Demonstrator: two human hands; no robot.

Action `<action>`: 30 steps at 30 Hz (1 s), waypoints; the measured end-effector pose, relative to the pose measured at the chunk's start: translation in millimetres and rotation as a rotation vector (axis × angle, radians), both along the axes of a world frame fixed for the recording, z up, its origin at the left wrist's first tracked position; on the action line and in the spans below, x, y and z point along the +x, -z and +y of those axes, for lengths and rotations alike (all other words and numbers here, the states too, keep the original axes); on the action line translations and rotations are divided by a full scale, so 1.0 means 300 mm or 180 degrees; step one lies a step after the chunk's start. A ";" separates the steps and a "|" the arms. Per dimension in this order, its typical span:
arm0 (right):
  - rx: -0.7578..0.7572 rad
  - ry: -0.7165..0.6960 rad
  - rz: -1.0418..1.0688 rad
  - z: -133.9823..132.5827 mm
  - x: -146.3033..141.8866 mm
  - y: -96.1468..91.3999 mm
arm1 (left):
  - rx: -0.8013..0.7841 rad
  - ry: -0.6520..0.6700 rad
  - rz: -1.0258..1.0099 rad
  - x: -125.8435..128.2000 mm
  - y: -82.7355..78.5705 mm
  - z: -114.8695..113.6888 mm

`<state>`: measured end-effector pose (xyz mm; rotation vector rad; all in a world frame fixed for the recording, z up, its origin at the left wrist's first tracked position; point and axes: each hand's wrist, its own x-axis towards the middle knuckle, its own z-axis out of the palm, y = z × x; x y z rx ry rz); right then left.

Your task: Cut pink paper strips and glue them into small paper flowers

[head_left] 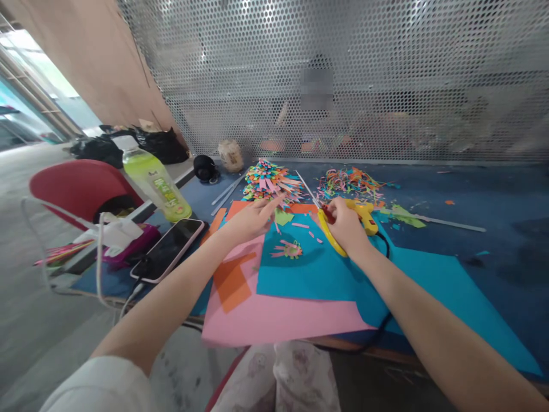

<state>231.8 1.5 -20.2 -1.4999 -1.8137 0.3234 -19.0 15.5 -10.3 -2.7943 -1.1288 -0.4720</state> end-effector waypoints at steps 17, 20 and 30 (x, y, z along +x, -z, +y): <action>-0.0073 0.0003 -0.0139 -0.004 0.001 -0.021 | 0.0029 -0.0500 0.1041 0.073 0.033 -0.018; -0.0030 0.0019 -0.0106 0.000 0.003 -0.019 | 0.0082 -0.0482 0.1175 0.078 0.040 -0.016; 0.0314 0.0071 0.0904 0.005 0.018 -0.039 | 0.0238 -0.0286 0.0797 0.104 -0.037 0.089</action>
